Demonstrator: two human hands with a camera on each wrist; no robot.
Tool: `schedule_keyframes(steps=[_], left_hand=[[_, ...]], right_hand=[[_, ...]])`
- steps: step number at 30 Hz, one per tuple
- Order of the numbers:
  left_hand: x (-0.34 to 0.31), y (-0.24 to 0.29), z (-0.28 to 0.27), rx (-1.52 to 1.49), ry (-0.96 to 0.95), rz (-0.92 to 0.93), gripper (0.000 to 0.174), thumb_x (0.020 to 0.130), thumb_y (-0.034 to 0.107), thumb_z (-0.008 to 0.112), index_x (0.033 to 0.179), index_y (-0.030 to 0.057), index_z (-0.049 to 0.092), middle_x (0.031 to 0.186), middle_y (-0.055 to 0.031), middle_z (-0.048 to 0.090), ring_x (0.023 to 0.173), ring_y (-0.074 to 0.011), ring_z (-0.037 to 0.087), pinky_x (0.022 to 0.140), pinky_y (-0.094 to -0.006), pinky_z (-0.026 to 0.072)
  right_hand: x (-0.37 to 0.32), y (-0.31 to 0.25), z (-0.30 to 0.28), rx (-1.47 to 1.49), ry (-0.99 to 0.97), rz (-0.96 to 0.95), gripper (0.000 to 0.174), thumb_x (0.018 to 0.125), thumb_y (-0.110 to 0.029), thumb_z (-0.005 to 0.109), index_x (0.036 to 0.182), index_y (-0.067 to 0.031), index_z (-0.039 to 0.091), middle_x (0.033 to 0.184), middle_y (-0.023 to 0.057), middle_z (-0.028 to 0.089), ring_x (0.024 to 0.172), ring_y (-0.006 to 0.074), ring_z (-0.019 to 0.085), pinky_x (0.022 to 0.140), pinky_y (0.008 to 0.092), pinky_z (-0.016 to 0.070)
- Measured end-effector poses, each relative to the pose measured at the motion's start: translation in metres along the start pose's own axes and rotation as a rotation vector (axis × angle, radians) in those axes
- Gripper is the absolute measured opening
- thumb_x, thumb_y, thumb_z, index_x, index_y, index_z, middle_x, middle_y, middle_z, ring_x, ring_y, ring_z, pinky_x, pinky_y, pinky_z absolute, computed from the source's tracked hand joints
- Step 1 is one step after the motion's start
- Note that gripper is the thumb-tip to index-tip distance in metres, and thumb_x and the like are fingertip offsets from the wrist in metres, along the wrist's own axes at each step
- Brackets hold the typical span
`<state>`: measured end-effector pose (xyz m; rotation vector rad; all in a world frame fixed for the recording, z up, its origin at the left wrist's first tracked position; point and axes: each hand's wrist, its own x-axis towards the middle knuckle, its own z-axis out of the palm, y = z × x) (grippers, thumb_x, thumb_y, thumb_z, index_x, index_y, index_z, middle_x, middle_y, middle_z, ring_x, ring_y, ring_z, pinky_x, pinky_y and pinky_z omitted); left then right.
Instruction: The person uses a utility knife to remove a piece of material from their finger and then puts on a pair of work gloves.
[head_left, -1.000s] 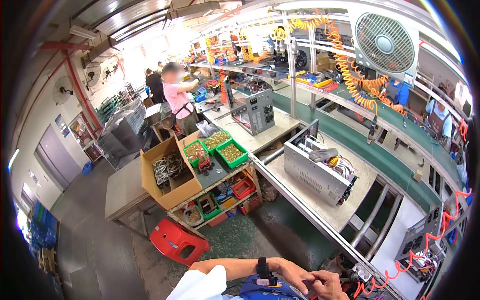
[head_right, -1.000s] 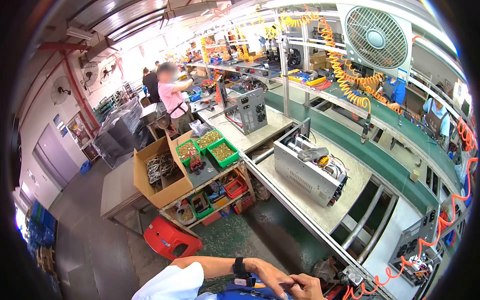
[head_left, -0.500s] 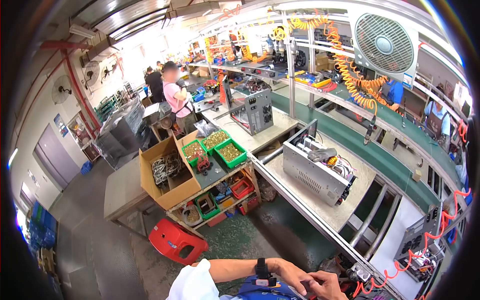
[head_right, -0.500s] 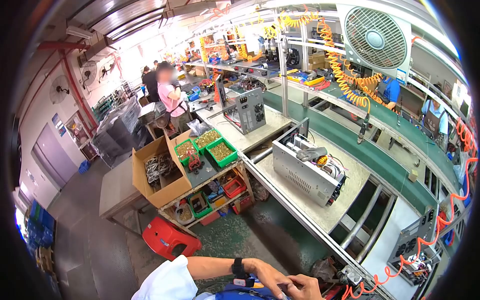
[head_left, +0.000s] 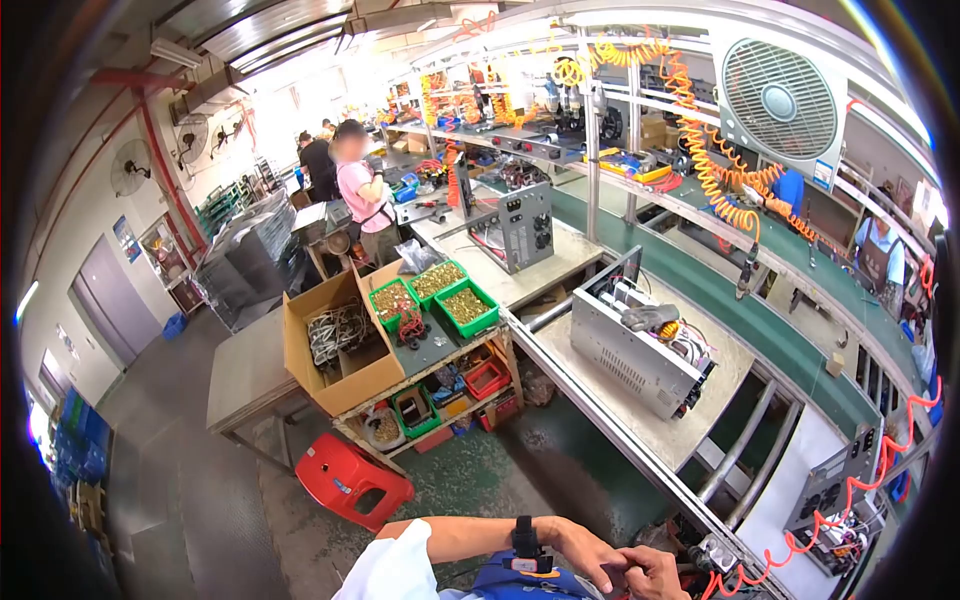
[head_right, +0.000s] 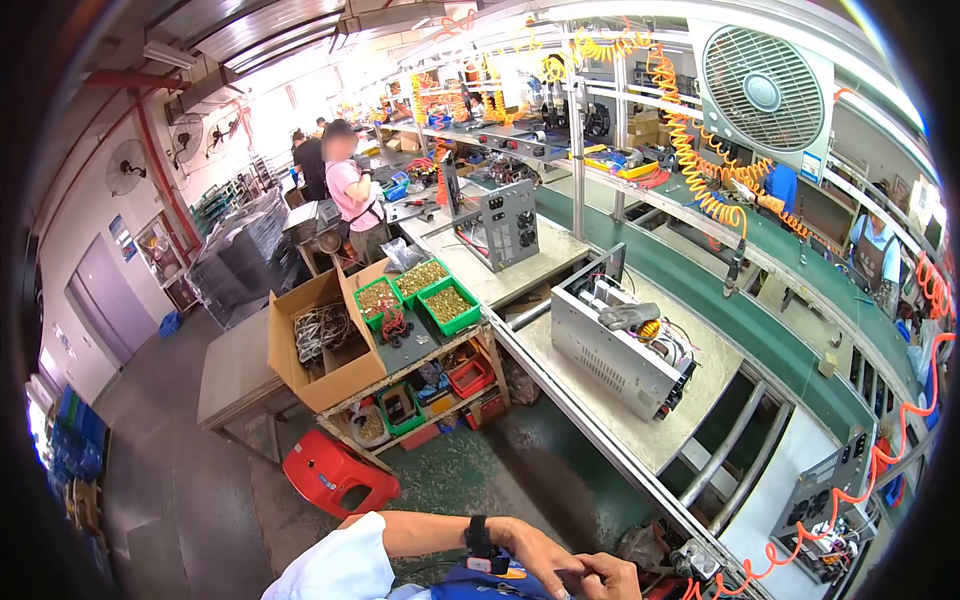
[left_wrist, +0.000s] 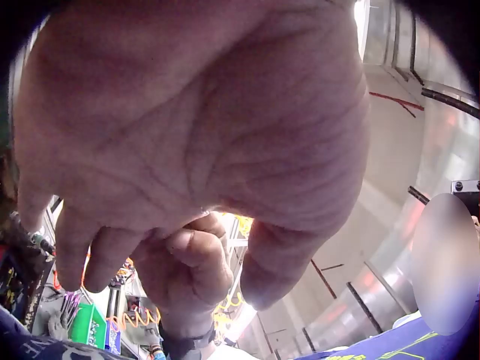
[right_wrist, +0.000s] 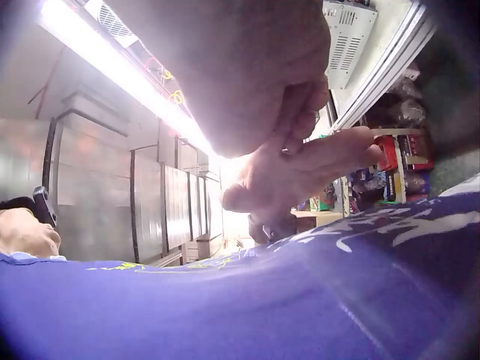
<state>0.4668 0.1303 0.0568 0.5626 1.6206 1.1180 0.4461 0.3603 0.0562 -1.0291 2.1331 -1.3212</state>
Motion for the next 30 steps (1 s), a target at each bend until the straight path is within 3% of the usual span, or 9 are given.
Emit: schedule_keyframes(steps=[3,5,6,8,10,12,16,25,30], left_hand=[[0.024,-0.019,-0.003,-0.239,-0.160,0.395,0.066,0.096,0.033,0.066,0.144,-0.0068,0.045,0.141,-0.0136,0.054,0.132,-0.0212,0.048,0.114,-0.0371,0.0362],[0.028,-0.024,-0.006,-0.208,-0.125,0.425,0.068,0.096,0.033,0.067,0.146,-0.0063,0.043,0.142,-0.0134,0.054,0.133,-0.0210,0.047,0.115,-0.0368,0.0347],[0.027,-0.023,-0.007,-0.191,-0.105,0.439,0.068,0.096,0.033,0.067,0.147,-0.0060,0.042,0.142,-0.0133,0.053,0.134,-0.0209,0.046,0.116,-0.0367,0.0340],[-0.030,0.049,-0.007,-0.302,-0.196,0.005,0.087,0.094,0.048,0.069,0.151,-0.0075,0.035,0.148,-0.0223,0.048,0.132,-0.0287,0.051,0.109,-0.0378,0.0437],[-0.040,0.058,-0.003,-0.272,-0.146,-0.189,0.097,0.092,0.056,0.071,0.156,-0.0029,0.029,0.152,-0.0271,0.044,0.130,-0.0308,0.055,0.103,-0.0408,0.0509],[-0.003,-0.003,0.004,-0.101,0.039,-0.139,0.101,0.090,0.058,0.072,0.162,0.0076,0.023,0.154,-0.0275,0.043,0.129,-0.0272,0.057,0.097,-0.0458,0.0558],[0.033,-0.032,-0.006,-0.196,-0.201,0.382,0.072,0.097,0.033,0.066,0.150,-0.0062,0.038,0.145,-0.0134,0.051,0.136,-0.0208,0.044,0.118,-0.0371,0.0310],[0.023,-0.035,0.001,-0.164,-0.173,0.380,0.070,0.099,0.033,0.064,0.151,-0.0052,0.037,0.148,-0.0137,0.050,0.137,-0.0200,0.042,0.119,-0.0358,0.0292],[0.031,-0.028,0.001,-0.296,-0.204,0.424,0.070,0.100,0.034,0.063,0.152,-0.0050,0.037,0.148,-0.0158,0.050,0.138,-0.0223,0.042,0.118,-0.0358,0.0296]], right_hand=[[0.001,-0.002,-0.001,0.037,0.020,0.024,0.030,0.085,-0.008,0.057,0.109,-0.0003,0.074,0.099,0.0193,0.074,0.088,0.0327,0.073,0.079,0.0387,0.0567],[0.004,-0.006,0.000,0.039,0.038,0.070,0.029,0.086,-0.010,0.060,0.110,-0.0007,0.074,0.099,0.0192,0.074,0.088,0.0322,0.073,0.079,0.0382,0.0569],[0.004,-0.002,0.001,0.045,0.040,0.085,0.028,0.087,-0.012,0.063,0.111,-0.0012,0.074,0.100,0.0191,0.075,0.089,0.0315,0.074,0.079,0.0374,0.0572],[0.003,-0.001,0.000,0.029,0.005,0.066,0.028,0.087,-0.012,0.063,0.110,-0.0012,0.074,0.100,0.0191,0.075,0.090,0.0315,0.074,0.079,0.0373,0.0573],[0.001,0.002,0.000,0.022,-0.015,0.034,0.030,0.085,-0.010,0.062,0.111,-0.0002,0.074,0.100,0.0194,0.075,0.090,0.0310,0.074,0.079,0.0376,0.0575],[-0.001,0.005,0.000,0.045,0.007,-0.003,0.028,0.088,-0.012,0.063,0.111,0.0004,0.073,0.101,0.0197,0.075,0.091,0.0311,0.074,0.079,0.0376,0.0574],[0.005,-0.014,-0.003,0.020,-0.038,0.113,0.026,0.094,-0.016,0.065,0.112,0.0012,0.072,0.102,0.0205,0.074,0.092,0.0321,0.074,0.079,0.0371,0.0570],[-0.001,0.000,-0.002,0.102,-0.094,-0.034,0.027,0.098,-0.021,0.066,0.111,0.0014,0.073,0.098,0.0183,0.075,0.086,0.0259,0.074,0.075,0.0351,0.0563],[0.006,-0.020,-0.003,0.183,-0.082,0.346,0.027,0.097,-0.024,0.068,0.107,0.0007,0.076,0.089,0.0155,0.077,0.077,0.0202,0.072,0.069,0.0338,0.0564]])
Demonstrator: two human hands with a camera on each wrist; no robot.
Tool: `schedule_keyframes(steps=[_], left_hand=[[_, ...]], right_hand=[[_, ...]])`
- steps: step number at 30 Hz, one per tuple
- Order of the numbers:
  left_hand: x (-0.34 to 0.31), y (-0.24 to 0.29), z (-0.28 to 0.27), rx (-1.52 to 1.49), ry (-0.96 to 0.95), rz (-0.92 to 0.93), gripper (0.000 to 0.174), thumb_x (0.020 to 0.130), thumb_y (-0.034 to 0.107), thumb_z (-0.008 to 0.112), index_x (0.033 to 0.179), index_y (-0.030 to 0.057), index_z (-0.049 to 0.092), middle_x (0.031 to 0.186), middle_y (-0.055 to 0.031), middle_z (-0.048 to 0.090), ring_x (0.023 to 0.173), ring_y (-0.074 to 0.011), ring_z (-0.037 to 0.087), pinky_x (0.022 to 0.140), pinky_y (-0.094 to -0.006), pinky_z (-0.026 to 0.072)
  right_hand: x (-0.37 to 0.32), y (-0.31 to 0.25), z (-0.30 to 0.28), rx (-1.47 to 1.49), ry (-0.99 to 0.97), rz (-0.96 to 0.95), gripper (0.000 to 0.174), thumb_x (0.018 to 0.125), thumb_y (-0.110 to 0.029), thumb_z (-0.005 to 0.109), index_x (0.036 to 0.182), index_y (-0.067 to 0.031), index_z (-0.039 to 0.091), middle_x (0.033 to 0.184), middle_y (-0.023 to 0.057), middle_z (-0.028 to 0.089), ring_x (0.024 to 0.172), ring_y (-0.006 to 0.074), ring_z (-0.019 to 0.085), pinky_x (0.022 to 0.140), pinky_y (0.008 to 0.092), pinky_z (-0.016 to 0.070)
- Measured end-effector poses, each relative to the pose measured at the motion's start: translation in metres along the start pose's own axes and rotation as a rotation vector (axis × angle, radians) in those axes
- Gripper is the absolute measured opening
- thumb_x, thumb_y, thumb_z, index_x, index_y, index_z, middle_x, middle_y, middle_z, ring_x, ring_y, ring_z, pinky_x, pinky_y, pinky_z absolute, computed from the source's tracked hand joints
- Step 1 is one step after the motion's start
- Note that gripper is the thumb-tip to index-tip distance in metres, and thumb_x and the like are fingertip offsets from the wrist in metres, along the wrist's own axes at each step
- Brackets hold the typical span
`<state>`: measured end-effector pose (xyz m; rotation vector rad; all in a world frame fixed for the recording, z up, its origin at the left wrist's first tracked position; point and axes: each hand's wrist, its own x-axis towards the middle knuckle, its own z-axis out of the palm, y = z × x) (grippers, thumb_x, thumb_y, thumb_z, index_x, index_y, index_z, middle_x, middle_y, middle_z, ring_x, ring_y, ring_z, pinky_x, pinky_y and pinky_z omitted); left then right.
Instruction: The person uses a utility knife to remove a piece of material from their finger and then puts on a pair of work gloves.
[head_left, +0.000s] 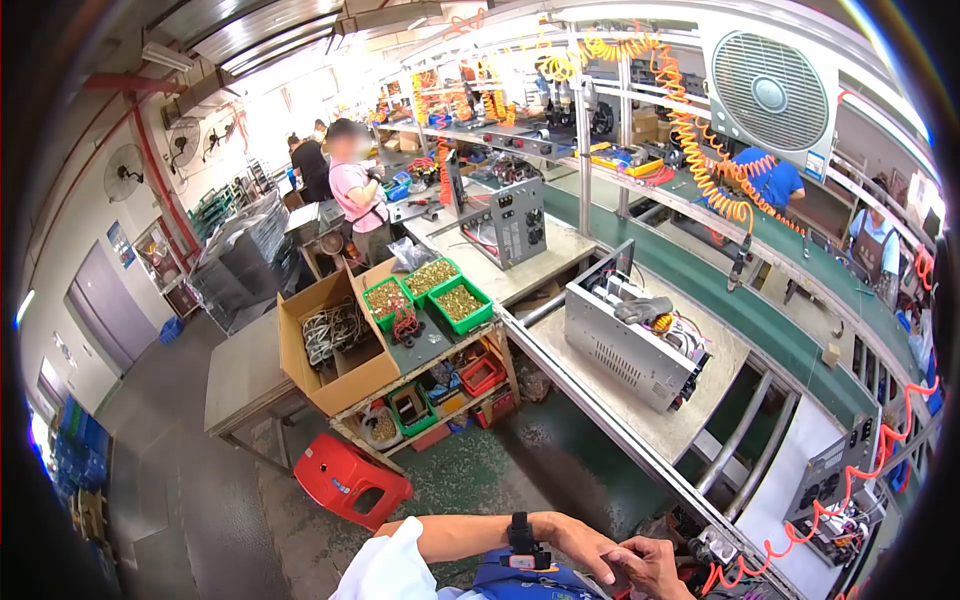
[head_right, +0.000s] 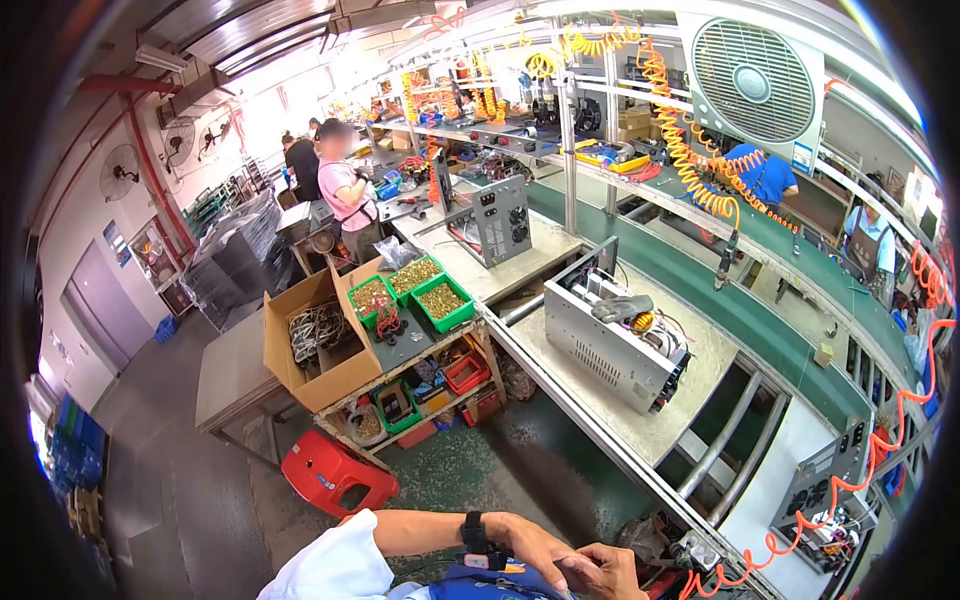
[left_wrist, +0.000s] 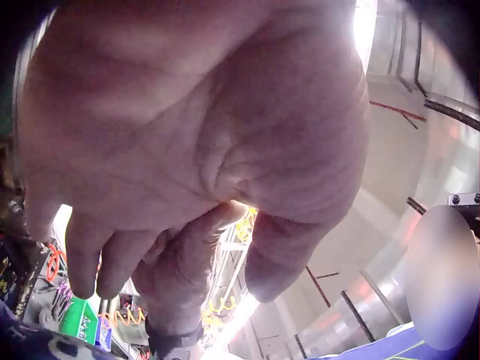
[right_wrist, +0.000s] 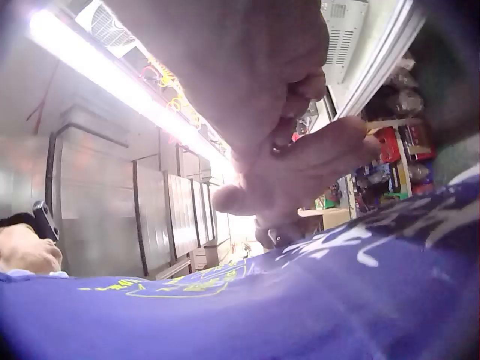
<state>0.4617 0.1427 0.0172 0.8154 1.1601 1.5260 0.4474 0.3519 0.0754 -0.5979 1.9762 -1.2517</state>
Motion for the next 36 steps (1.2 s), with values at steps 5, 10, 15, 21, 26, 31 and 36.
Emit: schedule_keyframes(steps=[5,10,15,21,26,31,36], left_hand=[[-0.011,-0.010,0.004,0.149,0.040,-0.067,0.071,0.098,0.035,0.065,0.151,-0.0040,0.039,0.146,-0.0153,0.052,0.135,-0.0235,0.046,0.115,-0.0368,0.0340],[-0.003,-0.021,-0.001,0.184,0.008,-0.104,0.078,0.096,0.041,0.067,0.153,-0.0033,0.037,0.147,-0.0173,0.051,0.133,-0.0259,0.049,0.114,-0.0390,0.0369],[-0.012,-0.018,0.004,0.168,0.061,-0.056,0.075,0.097,0.041,0.067,0.150,-0.0037,0.039,0.141,-0.0172,0.054,0.131,-0.0242,0.049,0.113,-0.0393,0.0374],[-0.006,-0.011,0.004,0.188,0.091,-0.056,0.068,0.099,0.037,0.065,0.147,-0.0054,0.041,0.139,-0.0148,0.054,0.130,-0.0207,0.046,0.114,-0.0377,0.0355],[-0.004,-0.017,0.006,0.103,0.063,-0.052,0.074,0.098,0.038,0.066,0.151,-0.0053,0.037,0.143,-0.0146,0.053,0.132,-0.0205,0.045,0.114,-0.0366,0.0349],[0.000,-0.017,0.006,0.132,-0.018,-0.073,0.078,0.097,0.040,0.067,0.152,-0.0054,0.036,0.145,-0.0154,0.052,0.133,-0.0220,0.046,0.114,-0.0368,0.0359],[0.002,-0.027,-0.004,0.221,0.028,-0.100,0.077,0.097,0.040,0.066,0.151,-0.0050,0.036,0.142,-0.0180,0.053,0.131,-0.0236,0.048,0.110,-0.0380,0.0395]], right_hand=[[-0.005,0.002,-0.002,0.133,-0.051,-0.295,0.025,0.097,-0.021,0.068,0.107,0.0006,0.076,0.091,0.0140,0.077,0.078,0.0180,0.071,0.070,0.0334,0.0565],[0.001,0.000,0.000,-0.136,-0.099,-0.027,0.026,0.093,-0.014,0.065,0.112,0.0032,0.071,0.100,0.0220,0.074,0.088,0.0310,0.073,0.079,0.0377,0.0567],[0.009,0.030,-0.002,0.018,-0.149,-0.033,0.032,0.094,-0.018,0.073,0.118,0.0023,0.072,0.097,0.0084,0.076,0.087,0.0094,0.067,0.079,0.0293,0.0557],[0.011,0.041,0.002,-0.151,-0.035,-0.135,0.034,0.090,-0.024,0.077,0.113,0.0014,0.074,0.086,0.0095,0.077,0.077,0.0110,0.070,0.070,0.0305,0.0570],[0.006,0.033,0.000,-0.059,-0.083,-0.069,0.033,0.091,-0.025,0.076,0.112,0.0003,0.075,0.086,0.0117,0.077,0.075,0.0128,0.070,0.069,0.0303,0.0569],[0.004,0.026,-0.008,-0.140,-0.127,-0.191,0.028,0.093,-0.022,0.074,0.110,0.0013,0.075,0.085,0.0088,0.077,0.074,0.0117,0.069,0.068,0.0291,0.0561],[0.006,0.026,-0.008,0.020,-0.056,0.030,0.028,0.090,-0.020,0.077,0.108,0.0025,0.075,0.083,0.0032,0.076,0.073,0.0108,0.068,0.067,0.0282,0.0556]])
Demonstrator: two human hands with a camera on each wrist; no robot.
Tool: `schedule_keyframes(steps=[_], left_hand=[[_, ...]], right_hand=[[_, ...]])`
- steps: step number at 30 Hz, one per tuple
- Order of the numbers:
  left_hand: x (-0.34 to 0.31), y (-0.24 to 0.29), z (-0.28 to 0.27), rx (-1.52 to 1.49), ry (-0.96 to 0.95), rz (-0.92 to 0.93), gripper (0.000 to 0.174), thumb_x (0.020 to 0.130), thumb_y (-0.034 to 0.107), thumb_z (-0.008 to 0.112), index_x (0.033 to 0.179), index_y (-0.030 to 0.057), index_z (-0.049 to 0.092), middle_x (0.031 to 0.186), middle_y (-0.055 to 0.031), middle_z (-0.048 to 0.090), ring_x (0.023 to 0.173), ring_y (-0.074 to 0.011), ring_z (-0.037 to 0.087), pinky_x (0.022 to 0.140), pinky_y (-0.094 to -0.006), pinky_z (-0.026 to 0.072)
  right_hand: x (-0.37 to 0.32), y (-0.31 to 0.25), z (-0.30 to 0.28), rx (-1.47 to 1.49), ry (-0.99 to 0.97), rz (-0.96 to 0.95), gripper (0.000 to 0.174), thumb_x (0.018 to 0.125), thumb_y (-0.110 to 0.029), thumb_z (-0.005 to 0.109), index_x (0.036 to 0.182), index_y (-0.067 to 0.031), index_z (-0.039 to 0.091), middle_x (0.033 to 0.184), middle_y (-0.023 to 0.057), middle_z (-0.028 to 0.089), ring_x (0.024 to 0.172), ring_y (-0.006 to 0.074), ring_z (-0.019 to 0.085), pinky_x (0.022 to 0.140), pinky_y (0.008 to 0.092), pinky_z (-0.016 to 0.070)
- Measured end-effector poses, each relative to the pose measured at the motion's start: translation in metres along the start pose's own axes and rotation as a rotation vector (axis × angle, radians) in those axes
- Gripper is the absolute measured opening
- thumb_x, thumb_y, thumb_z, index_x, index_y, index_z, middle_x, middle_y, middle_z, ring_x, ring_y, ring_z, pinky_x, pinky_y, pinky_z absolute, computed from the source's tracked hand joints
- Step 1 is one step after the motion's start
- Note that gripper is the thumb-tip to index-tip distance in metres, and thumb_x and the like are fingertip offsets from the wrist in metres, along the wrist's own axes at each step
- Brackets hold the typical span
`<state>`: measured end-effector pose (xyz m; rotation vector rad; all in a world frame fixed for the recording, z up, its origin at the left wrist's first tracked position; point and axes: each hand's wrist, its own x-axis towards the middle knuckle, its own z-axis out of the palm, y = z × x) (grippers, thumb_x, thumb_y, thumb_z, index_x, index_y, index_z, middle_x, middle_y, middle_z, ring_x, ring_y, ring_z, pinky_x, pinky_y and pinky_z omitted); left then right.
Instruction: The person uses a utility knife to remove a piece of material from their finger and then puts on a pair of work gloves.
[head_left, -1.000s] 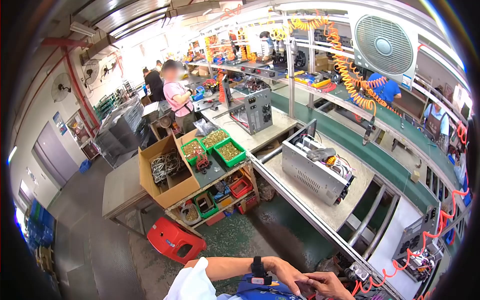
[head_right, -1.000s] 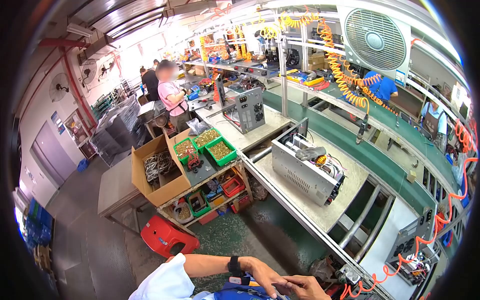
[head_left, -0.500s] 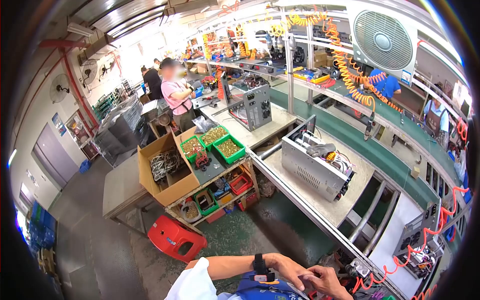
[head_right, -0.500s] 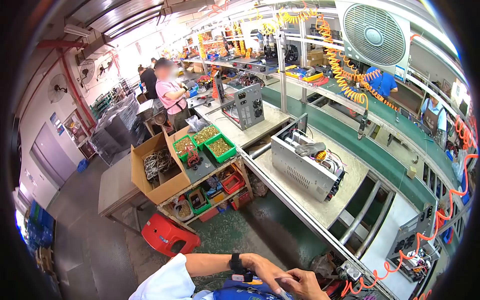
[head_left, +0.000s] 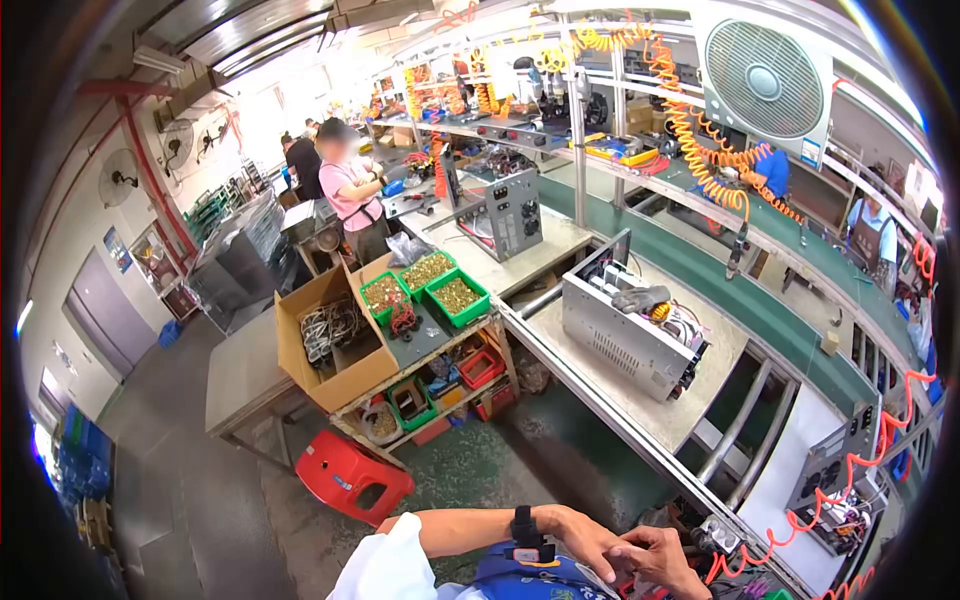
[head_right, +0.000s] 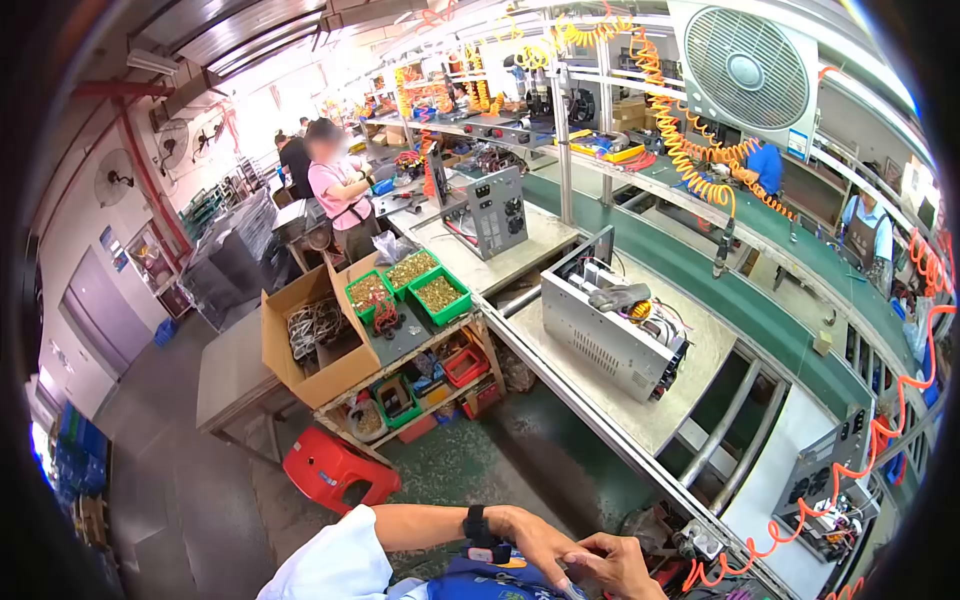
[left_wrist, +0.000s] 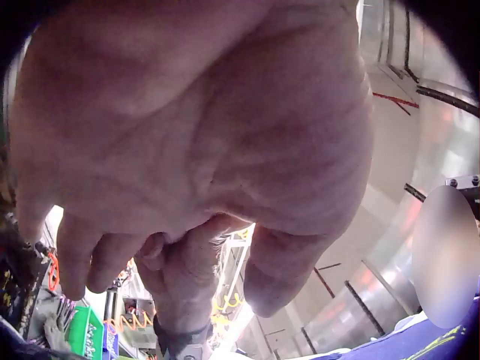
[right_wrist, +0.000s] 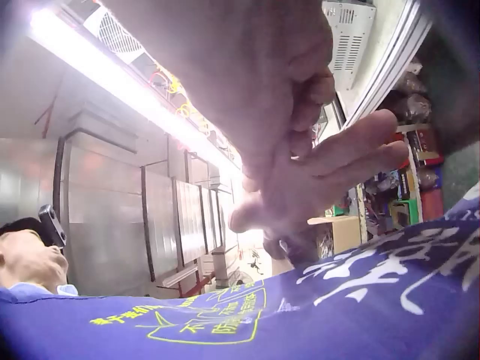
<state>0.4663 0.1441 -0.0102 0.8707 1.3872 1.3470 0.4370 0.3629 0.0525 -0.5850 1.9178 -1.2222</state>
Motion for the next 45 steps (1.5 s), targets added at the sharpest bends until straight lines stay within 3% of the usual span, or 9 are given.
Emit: schedule_keyframes(steps=[4,17,21,23,30,34,37,43,45], left_hand=[[-0.002,0.009,-0.006,0.135,-0.026,-0.044,0.075,0.097,0.040,0.066,0.150,-0.0047,0.037,0.139,-0.0174,0.054,0.129,-0.0238,0.049,0.109,-0.0383,0.0410],[0.011,0.000,-0.002,0.056,-0.033,-0.039,0.070,0.094,0.035,0.067,0.146,-0.0050,0.043,0.129,-0.0135,0.060,0.121,-0.0237,0.054,0.105,-0.0373,0.0417],[0.010,0.004,0.002,0.025,0.040,0.041,0.068,0.094,0.036,0.067,0.143,-0.0058,0.044,0.123,-0.0124,0.061,0.114,-0.0226,0.057,0.098,-0.0376,0.0456],[0.007,0.005,0.004,0.001,0.069,0.081,0.071,0.094,0.038,0.068,0.144,-0.0061,0.044,0.125,-0.0134,0.061,0.115,-0.0228,0.057,0.098,-0.0382,0.0461],[0.000,0.020,-0.009,0.038,-0.083,-0.138,0.088,0.092,0.040,0.069,0.156,-0.0048,0.028,0.154,-0.0227,0.044,0.143,-0.0289,0.040,0.119,-0.0415,0.0304],[0.006,0.019,-0.012,-0.028,-0.079,-0.107,0.092,0.093,0.042,0.069,0.156,-0.0072,0.024,0.157,-0.0268,0.038,0.148,-0.0323,0.036,0.123,-0.0438,0.0255],[0.003,0.011,-0.002,-0.012,0.113,0.076,0.075,0.094,0.047,0.068,0.138,-0.0092,0.045,0.128,-0.0164,0.059,0.118,-0.0218,0.054,0.100,-0.0413,0.0444],[0.014,-0.007,-0.004,0.067,-0.073,0.015,0.081,0.093,0.046,0.068,0.146,-0.0096,0.040,0.137,-0.0202,0.056,0.127,-0.0266,0.053,0.107,-0.0412,0.0431],[0.016,-0.009,-0.002,0.051,-0.044,0.035,0.083,0.093,0.045,0.069,0.147,-0.0096,0.038,0.136,-0.0196,0.056,0.127,-0.0259,0.053,0.108,-0.0405,0.0429]], right_hand=[[-0.005,0.000,-0.003,0.106,-0.079,-0.196,0.034,0.088,-0.026,0.082,0.107,0.0011,0.075,0.080,0.0029,0.075,0.072,0.0099,0.067,0.067,0.0289,0.0563],[-0.001,0.000,-0.004,-0.204,-0.043,-0.288,0.035,0.088,-0.027,0.080,0.105,0.0026,0.075,0.085,0.0117,0.076,0.077,0.0148,0.072,0.069,0.0309,0.0568],[0.002,-0.001,-0.006,-0.246,-0.034,-0.141,0.034,0.089,-0.025,0.079,0.108,0.0022,0.074,0.085,0.0122,0.076,0.074,0.0143,0.071,0.067,0.0302,0.0565],[0.001,-0.003,-0.003,-0.243,-0.019,0.014,0.033,0.090,-0.023,0.078,0.111,0.0020,0.073,0.086,0.0126,0.076,0.072,0.0141,0.071,0.067,0.0299,0.0563],[0.001,0.001,-0.009,-0.181,-0.027,-0.362,0.041,0.089,-0.034,0.081,0.105,0.0029,0.074,0.077,0.0116,0.074,0.067,0.0148,0.070,0.062,0.0302,0.0556],[0.005,0.010,-0.005,-0.254,0.035,-0.190,0.041,0.089,-0.033,0.081,0.104,0.0034,0.074,0.077,0.0117,0.074,0.068,0.0136,0.070,0.063,0.0306,0.0556],[0.007,0.013,-0.003,-0.200,0.051,-0.196,0.041,0.087,-0.033,0.083,0.103,0.0038,0.074,0.076,0.0113,0.074,0.069,0.0119,0.069,0.063,0.0301,0.0556],[0.002,0.004,-0.011,-0.225,-0.079,-0.265,0.034,0.089,-0.026,0.081,0.111,-0.0010,0.075,0.078,0.0096,0.075,0.070,0.0121,0.070,0.065,0.0293,0.0558],[0.004,0.001,-0.010,-0.247,-0.120,-0.061,0.032,0.089,-0.022,0.079,0.113,-0.0026,0.075,0.083,0.0104,0.076,0.072,0.0135,0.071,0.067,0.0296,0.0565]])
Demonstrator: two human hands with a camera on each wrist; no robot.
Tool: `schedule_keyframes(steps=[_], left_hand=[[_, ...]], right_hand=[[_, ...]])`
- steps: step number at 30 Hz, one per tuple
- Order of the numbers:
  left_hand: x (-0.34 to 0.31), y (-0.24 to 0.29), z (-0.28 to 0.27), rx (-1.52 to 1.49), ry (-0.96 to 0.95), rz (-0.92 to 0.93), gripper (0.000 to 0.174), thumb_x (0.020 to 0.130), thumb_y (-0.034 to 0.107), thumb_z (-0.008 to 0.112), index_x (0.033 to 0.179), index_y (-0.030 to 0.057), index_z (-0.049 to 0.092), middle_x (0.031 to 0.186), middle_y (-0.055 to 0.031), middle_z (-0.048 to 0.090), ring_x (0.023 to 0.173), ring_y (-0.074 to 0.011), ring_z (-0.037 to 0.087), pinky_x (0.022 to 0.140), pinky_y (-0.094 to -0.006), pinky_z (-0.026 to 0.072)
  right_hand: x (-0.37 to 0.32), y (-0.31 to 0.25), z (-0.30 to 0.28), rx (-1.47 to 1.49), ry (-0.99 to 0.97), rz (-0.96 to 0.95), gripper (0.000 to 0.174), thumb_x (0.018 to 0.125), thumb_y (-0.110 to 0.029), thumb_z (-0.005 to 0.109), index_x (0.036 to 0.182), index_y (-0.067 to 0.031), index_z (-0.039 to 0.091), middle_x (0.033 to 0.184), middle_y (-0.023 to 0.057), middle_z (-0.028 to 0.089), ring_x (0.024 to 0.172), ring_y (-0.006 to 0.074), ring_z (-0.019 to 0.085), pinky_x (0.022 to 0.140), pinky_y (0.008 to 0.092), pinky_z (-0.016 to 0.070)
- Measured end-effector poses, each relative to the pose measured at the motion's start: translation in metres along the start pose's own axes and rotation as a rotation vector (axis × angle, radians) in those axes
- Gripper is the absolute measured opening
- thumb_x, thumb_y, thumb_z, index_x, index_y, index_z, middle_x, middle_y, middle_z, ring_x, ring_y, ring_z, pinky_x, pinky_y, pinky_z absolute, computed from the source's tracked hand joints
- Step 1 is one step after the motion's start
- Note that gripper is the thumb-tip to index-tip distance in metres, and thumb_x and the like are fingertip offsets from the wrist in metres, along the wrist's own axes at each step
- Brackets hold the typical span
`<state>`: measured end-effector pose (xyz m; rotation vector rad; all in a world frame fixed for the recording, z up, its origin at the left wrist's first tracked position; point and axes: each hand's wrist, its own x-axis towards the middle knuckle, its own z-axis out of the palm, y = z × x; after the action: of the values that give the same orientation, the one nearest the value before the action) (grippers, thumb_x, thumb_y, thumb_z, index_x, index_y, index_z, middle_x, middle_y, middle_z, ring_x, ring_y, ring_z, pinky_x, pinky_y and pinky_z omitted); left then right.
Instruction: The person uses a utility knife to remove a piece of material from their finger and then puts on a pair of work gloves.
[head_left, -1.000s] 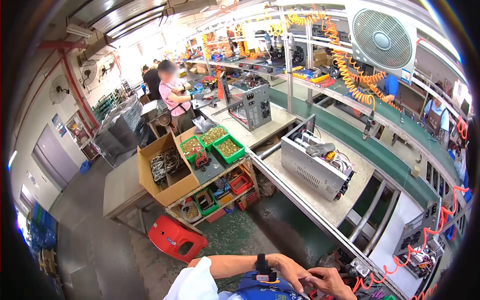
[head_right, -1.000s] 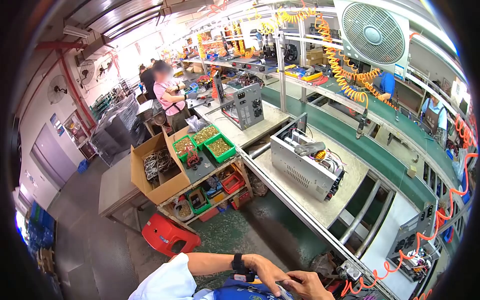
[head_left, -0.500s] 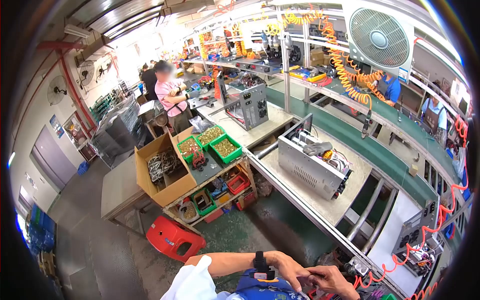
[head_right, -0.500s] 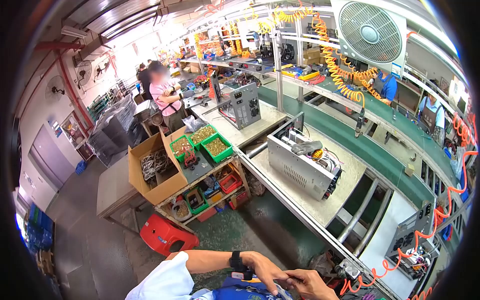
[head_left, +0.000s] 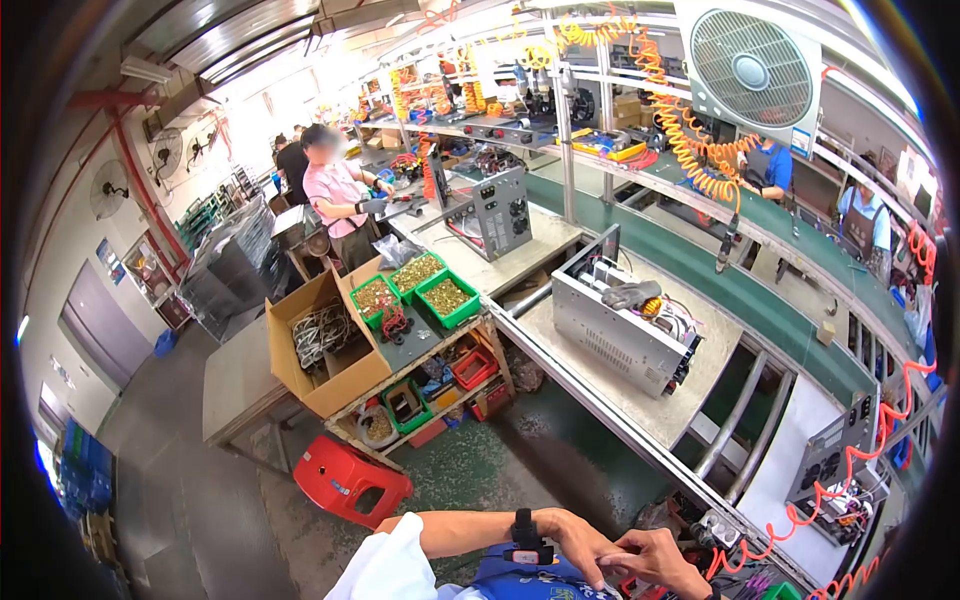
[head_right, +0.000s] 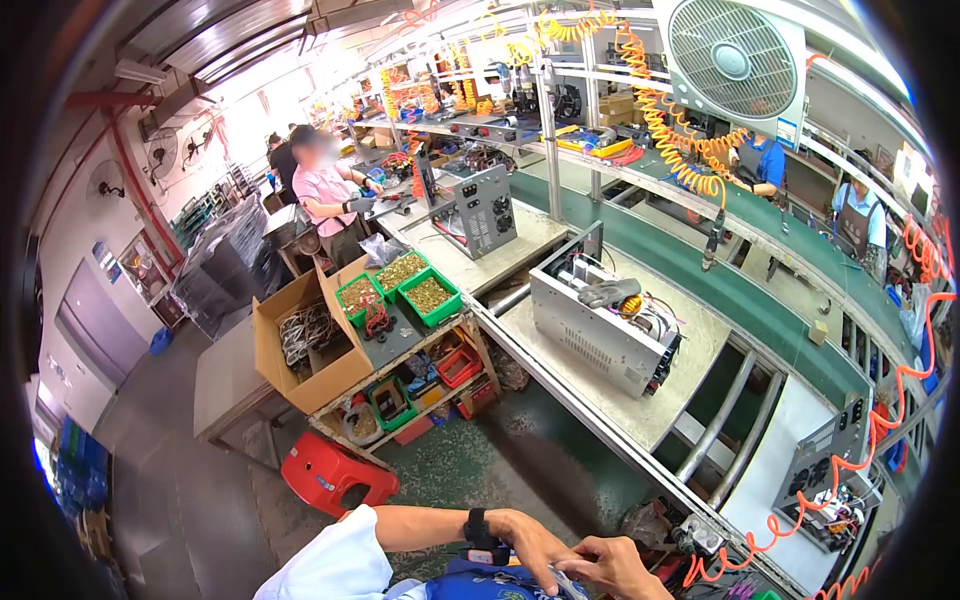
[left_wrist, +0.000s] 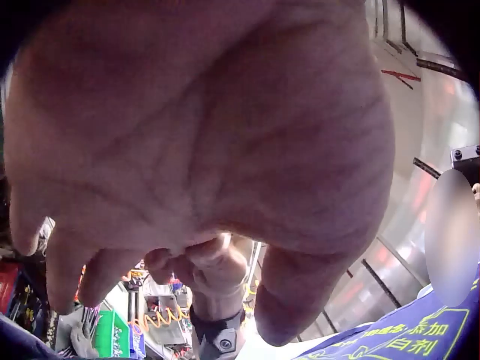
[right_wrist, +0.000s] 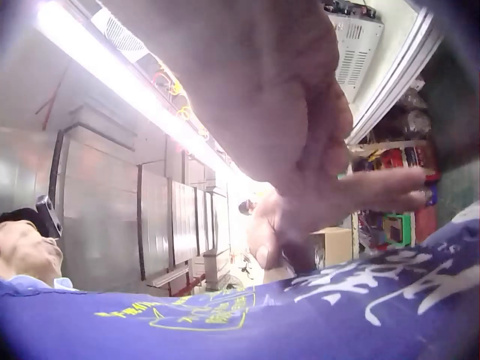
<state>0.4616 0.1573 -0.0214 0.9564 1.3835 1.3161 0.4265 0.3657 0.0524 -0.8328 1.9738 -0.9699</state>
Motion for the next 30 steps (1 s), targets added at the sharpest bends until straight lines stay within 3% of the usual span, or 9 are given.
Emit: schedule_keyframes(steps=[1,4,7,10,13,16,22,25,30], left_hand=[[-0.001,0.002,0.001,-0.013,0.024,0.011,0.083,0.093,0.044,0.069,0.148,-0.0097,0.037,0.136,-0.0192,0.056,0.127,-0.0254,0.053,0.108,-0.0402,0.0426],[-0.012,0.024,0.001,-0.005,0.045,-0.039,0.086,0.092,0.042,0.071,0.151,-0.0091,0.034,0.141,-0.0205,0.054,0.130,-0.0253,0.051,0.110,-0.0404,0.0410],[-0.012,0.020,-0.005,0.006,-0.058,-0.182,0.092,0.091,0.042,0.071,0.156,-0.0075,0.027,0.153,-0.0257,0.045,0.142,-0.0298,0.044,0.118,-0.0428,0.0353],[-0.002,0.022,-0.002,-0.037,-0.078,-0.030,0.090,0.091,0.043,0.071,0.153,-0.0082,0.031,0.150,-0.0257,0.048,0.139,-0.0320,0.046,0.116,-0.0430,0.0365],[-0.006,0.027,0.002,-0.097,0.033,-0.071,0.086,0.091,0.042,0.072,0.149,-0.0090,0.035,0.145,-0.0243,0.051,0.136,-0.0303,0.048,0.114,-0.0424,0.0379],[-0.019,0.038,-0.002,0.042,0.045,-0.216,0.082,0.091,0.041,0.072,0.146,-0.0098,0.038,0.143,-0.0244,0.053,0.134,-0.0298,0.050,0.113,-0.0421,0.0393],[-0.007,0.048,-0.010,-0.040,-0.047,-0.194,0.078,0.090,0.037,0.068,0.148,-0.0074,0.039,0.148,-0.0242,0.050,0.139,-0.0308,0.046,0.117,-0.0417,0.0335],[-0.009,0.040,0.001,0.037,0.070,-0.102,0.074,0.090,0.039,0.068,0.141,-0.0096,0.044,0.127,-0.0193,0.061,0.119,-0.0273,0.056,0.103,-0.0407,0.0433],[-0.004,0.031,0.002,-0.019,0.033,-0.070,0.071,0.090,0.038,0.069,0.138,-0.0096,0.045,0.124,-0.0160,0.060,0.116,-0.0233,0.055,0.101,-0.0398,0.0434]], right_hand=[[0.000,-0.003,-0.001,-0.003,-0.034,0.098,0.031,0.089,-0.021,0.078,0.114,-0.0034,0.075,0.085,0.0108,0.077,0.073,0.0142,0.072,0.067,0.0298,0.0568],[-0.003,-0.004,0.001,0.035,0.030,-0.072,0.029,0.089,-0.022,0.078,0.111,-0.0020,0.076,0.083,0.0112,0.076,0.072,0.0140,0.072,0.065,0.0294,0.0566],[-0.008,-0.005,0.001,0.162,0.099,-0.266,0.030,0.089,-0.026,0.080,0.105,-0.0015,0.077,0.078,0.0110,0.075,0.067,0.0126,0.071,0.061,0.0286,0.0552],[-0.002,0.011,0.005,-0.036,0.049,-0.206,0.030,0.091,-0.022,0.077,0.113,-0.0025,0.076,0.083,0.0111,0.076,0.072,0.0127,0.071,0.066,0.0293,0.0566],[-0.004,0.007,0.002,0.013,0.030,-0.056,0.028,0.092,-0.016,0.073,0.117,-0.0029,0.075,0.090,0.0124,0.077,0.079,0.0150,0.073,0.071,0.0299,0.0576],[-0.012,-0.010,-0.002,0.132,0.064,-0.198,0.025,0.093,-0.012,0.070,0.115,-0.0012,0.074,0.091,0.0133,0.076,0.081,0.0159,0.073,0.073,0.0303,0.0577],[-0.009,0.006,0.012,0.096,0.211,-0.154,0.029,0.084,-0.009,0.066,0.109,0.0021,0.074,0.092,0.0155,0.075,0.079,0.0180,0.072,0.072,0.0310,0.0570],[-0.011,0.010,0.015,0.110,0.196,-0.190,0.030,0.083,-0.009,0.066,0.109,0.0025,0.074,0.091,0.0151,0.075,0.079,0.0181,0.072,0.071,0.0309,0.0568],[-0.011,0.016,0.019,0.067,0.201,-0.231,0.035,0.078,-0.005,0.066,0.111,0.0019,0.073,0.090,0.0143,0.075,0.079,0.0195,0.073,0.072,0.0310,0.0568]])
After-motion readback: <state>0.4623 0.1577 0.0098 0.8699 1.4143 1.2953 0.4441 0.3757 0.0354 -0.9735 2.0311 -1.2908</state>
